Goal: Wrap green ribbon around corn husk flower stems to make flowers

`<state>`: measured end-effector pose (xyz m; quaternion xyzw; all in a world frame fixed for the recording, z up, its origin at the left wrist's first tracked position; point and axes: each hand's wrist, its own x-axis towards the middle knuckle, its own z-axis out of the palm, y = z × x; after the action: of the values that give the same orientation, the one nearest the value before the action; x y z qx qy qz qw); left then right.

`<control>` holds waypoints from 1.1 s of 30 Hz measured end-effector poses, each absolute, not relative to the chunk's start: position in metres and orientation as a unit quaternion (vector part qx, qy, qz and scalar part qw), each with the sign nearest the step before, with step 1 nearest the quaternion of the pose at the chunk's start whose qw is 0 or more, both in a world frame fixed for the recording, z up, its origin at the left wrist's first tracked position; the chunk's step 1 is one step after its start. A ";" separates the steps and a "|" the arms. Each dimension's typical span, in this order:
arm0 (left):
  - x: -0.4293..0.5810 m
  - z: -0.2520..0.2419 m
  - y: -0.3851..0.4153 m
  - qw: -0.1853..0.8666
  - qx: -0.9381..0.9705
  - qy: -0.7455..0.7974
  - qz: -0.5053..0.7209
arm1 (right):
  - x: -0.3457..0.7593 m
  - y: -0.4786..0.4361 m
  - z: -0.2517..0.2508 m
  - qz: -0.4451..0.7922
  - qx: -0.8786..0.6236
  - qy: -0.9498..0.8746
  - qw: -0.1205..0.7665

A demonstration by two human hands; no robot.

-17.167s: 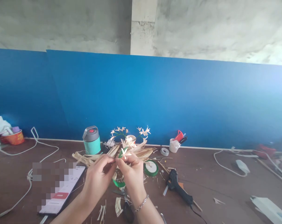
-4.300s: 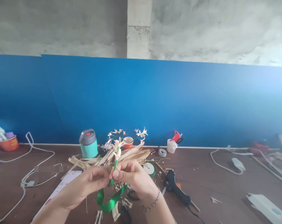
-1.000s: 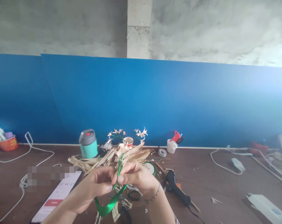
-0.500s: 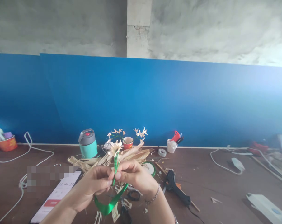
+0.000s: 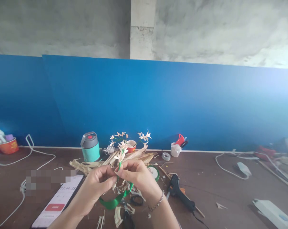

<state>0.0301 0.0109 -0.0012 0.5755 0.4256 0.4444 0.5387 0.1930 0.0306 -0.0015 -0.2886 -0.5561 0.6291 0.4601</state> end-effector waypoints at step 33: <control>0.025 0.000 0.015 0.454 0.650 0.480 0.374 | 0.201 0.033 -0.008 0.485 -0.382 -0.684 0.388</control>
<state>0.0251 0.0155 0.0003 0.6505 0.4800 0.3743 0.4542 0.2007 0.0334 -0.0084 -0.3825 -0.6838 0.4851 0.3882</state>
